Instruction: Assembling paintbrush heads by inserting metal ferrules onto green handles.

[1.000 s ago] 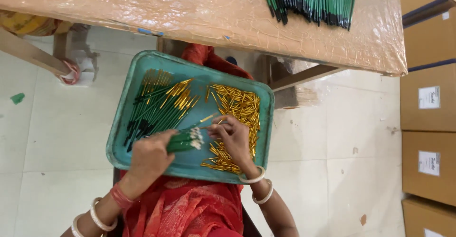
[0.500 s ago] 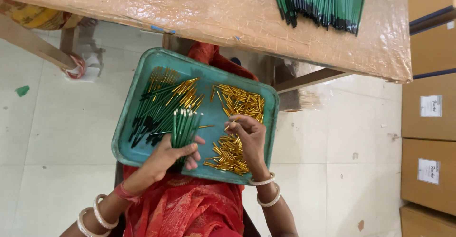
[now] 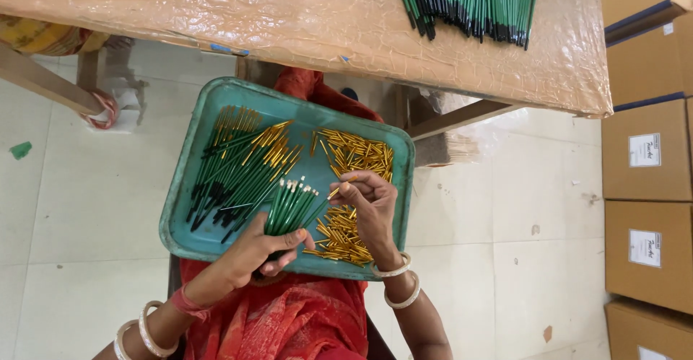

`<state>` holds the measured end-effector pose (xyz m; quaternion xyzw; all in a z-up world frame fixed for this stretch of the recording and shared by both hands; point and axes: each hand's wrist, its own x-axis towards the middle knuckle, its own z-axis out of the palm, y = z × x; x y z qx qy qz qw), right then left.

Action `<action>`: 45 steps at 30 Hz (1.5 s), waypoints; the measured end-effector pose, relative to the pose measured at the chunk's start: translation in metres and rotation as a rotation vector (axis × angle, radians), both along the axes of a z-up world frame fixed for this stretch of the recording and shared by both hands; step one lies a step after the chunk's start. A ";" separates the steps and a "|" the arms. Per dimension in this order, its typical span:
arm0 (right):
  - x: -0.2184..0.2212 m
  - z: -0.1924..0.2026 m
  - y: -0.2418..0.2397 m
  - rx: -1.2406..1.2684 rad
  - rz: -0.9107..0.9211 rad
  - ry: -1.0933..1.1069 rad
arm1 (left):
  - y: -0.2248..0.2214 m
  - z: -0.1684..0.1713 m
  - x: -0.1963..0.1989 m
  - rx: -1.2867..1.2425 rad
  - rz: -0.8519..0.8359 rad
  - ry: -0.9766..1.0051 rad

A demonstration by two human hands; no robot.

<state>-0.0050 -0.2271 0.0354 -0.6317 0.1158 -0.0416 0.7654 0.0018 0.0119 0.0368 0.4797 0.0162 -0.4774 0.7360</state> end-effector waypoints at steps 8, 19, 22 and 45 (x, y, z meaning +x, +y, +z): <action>-0.004 -0.029 -0.014 0.140 0.115 -0.053 | 0.005 -0.005 0.007 -0.071 -0.103 0.123; 0.014 -0.044 0.011 -0.004 0.161 0.160 | 0.020 -0.033 0.003 0.819 0.038 -1.134; 0.056 -0.030 0.003 -0.441 0.364 0.058 | 0.034 -0.040 0.016 0.843 0.315 -1.188; 0.021 -0.053 -0.049 -1.579 0.570 -0.105 | -0.018 -0.116 -0.004 0.098 0.106 0.103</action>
